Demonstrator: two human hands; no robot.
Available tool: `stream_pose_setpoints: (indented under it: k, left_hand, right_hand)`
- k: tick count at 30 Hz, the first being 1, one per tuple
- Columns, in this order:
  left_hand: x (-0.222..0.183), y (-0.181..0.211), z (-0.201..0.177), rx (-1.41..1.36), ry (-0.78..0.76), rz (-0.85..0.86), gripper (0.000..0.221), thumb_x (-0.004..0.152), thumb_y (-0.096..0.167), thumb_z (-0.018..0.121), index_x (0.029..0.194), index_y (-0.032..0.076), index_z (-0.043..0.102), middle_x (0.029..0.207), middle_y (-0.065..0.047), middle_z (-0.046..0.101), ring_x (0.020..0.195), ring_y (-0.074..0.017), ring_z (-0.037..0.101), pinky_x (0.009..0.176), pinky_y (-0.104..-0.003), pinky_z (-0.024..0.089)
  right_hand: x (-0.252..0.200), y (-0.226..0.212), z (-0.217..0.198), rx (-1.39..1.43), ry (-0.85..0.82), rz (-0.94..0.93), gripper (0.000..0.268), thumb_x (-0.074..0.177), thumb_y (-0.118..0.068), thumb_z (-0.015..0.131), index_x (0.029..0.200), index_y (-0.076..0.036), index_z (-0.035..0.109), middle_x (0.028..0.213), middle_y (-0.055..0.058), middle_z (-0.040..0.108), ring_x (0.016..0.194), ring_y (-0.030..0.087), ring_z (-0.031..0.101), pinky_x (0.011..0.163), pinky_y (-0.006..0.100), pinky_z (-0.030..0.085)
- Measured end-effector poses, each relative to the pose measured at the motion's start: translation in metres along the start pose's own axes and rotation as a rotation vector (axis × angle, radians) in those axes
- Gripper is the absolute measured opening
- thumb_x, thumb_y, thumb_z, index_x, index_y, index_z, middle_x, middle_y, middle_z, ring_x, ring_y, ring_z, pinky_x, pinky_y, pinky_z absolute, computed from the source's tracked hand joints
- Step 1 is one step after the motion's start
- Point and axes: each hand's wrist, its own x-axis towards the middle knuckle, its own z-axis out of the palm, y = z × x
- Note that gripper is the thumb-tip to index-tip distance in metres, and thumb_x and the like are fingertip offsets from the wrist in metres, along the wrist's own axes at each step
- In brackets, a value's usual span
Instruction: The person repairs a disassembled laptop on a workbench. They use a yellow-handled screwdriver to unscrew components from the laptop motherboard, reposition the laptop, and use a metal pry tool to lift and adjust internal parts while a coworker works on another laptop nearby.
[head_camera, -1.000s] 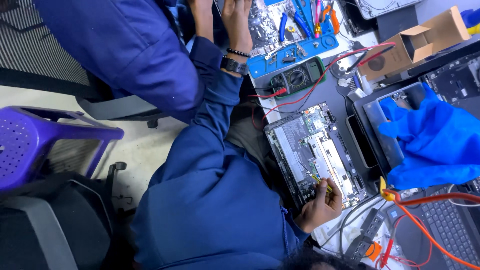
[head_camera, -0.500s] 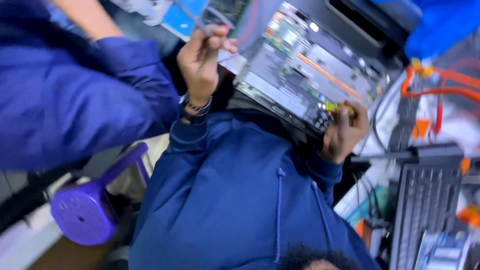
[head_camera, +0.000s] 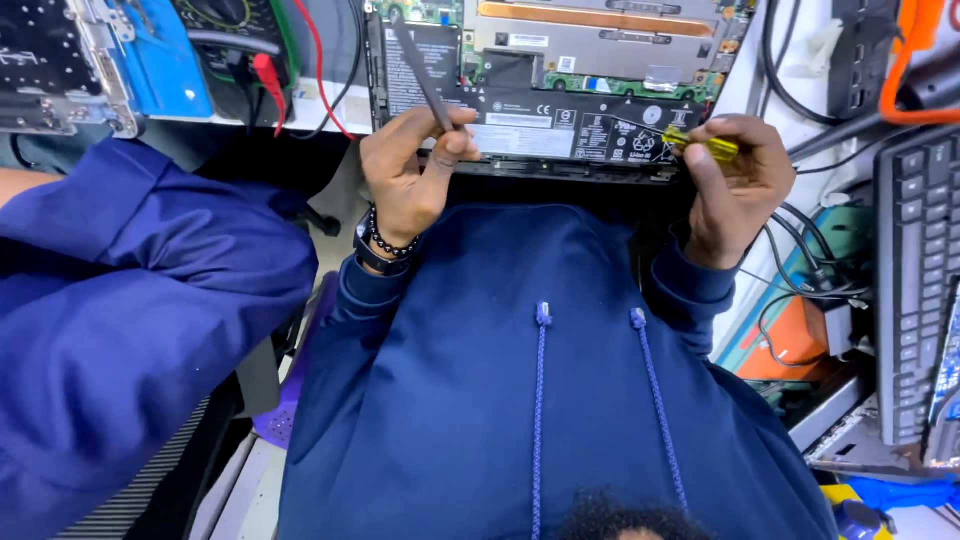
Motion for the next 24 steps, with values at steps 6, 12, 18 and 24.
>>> stream_pose_setpoints:
  k: [6, 12, 18, 24]
  left_hand:
    - [0.009, 0.011, -0.009, -0.035, 0.011, -0.112, 0.034, 0.110, 0.028, 0.054, 0.114, -0.003, 0.068, 0.080, -0.012, 0.071, 0.073, -0.0231, 0.074, 0.073, -0.033, 0.063]
    - [-0.004, -0.003, -0.013, -0.229, 0.067, -0.218, 0.040, 0.113, 0.032, 0.047, 0.121, -0.004, 0.063, 0.081, -0.013, 0.067, 0.072, -0.0239, 0.071, 0.074, -0.033, 0.063]
    - [-0.011, -0.008, -0.019, -0.202, 0.117, -0.146, 0.036, 0.114, 0.030, 0.045, 0.111, -0.002, 0.062, 0.075, -0.013, 0.062, 0.068, -0.0233, 0.069, 0.082, -0.040, 0.066]
    - [-0.009, -0.010, -0.023, -0.188, 0.143, -0.130, 0.039, 0.113, 0.033, 0.045, 0.111, -0.002, 0.061, 0.073, -0.012, 0.061, 0.067, -0.0217, 0.068, 0.082, -0.040, 0.066]
  right_hand:
    - [0.007, -0.016, 0.014, -0.119, -0.191, -0.147, 0.015, 0.099, 0.008, 0.071, 0.110, 0.004, 0.061, 0.102, 0.021, 0.063, 0.101, 0.034, 0.068, 0.094, 0.040, 0.058]
    - [0.022, -0.023, 0.033, -0.195, -0.409, -0.249, 0.014, 0.097, 0.012, 0.077, 0.103, 0.008, 0.066, 0.100, 0.027, 0.069, 0.097, 0.037, 0.073, 0.090, 0.043, 0.060]
    - [0.038, -0.028, 0.044, -0.153, -0.368, -0.233, 0.026, 0.098, 0.000, 0.079, 0.113, 0.007, 0.060, 0.106, 0.024, 0.060, 0.099, 0.035, 0.067, 0.089, 0.043, 0.065]
    - [0.093, -0.021, 0.035, -0.036, -0.385, -0.295, 0.026, 0.101, 0.012, 0.071, 0.112, 0.003, 0.050, 0.110, 0.018, 0.050, 0.103, 0.032, 0.063, 0.103, 0.043, 0.062]
